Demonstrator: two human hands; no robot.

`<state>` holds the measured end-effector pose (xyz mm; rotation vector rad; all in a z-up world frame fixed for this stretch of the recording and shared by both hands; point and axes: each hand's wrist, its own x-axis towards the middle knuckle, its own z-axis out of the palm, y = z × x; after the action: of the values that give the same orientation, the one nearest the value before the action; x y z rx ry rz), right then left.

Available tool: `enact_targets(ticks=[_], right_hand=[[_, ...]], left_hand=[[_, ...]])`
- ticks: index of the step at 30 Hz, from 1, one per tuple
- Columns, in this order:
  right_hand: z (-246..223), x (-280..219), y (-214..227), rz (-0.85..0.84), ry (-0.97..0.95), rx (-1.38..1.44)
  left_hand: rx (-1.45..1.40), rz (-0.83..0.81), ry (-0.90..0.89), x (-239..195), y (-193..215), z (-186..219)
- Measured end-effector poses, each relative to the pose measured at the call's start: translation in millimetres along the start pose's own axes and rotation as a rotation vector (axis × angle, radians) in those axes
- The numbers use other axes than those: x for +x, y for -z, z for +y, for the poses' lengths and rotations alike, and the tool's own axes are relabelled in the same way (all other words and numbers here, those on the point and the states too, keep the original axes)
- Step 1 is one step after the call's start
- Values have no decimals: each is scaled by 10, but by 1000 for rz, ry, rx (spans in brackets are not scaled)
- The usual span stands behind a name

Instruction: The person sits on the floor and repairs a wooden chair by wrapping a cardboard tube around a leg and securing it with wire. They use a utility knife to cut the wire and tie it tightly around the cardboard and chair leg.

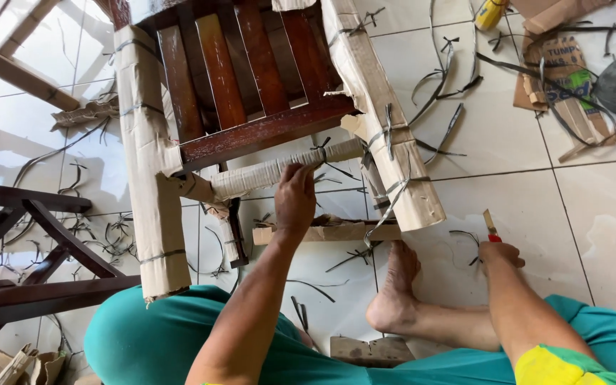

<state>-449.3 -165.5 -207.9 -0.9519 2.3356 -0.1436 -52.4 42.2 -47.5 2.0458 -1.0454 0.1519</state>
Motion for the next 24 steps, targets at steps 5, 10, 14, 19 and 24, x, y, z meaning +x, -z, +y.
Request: enact_targets(ticks=[5,10,14,19,24], right_hand=[[-24,-214,246,-66,149,-164],[-27,-40,125,-169,240,-391],[-251,-497,318,-131,271,-347],[-658,-1074,594,-215,617,-170],[-775,-1080,450,-596,661,240]], left_hand=[[-18,-45,170,-38,-325,-11],[-592,-95,743,-91,-714,-168],[-965,-71,884,-39,-694,55],[-1360,-137,1070,-48,-803,-24],[-1376,-202,1062,-124,-632,-100]])
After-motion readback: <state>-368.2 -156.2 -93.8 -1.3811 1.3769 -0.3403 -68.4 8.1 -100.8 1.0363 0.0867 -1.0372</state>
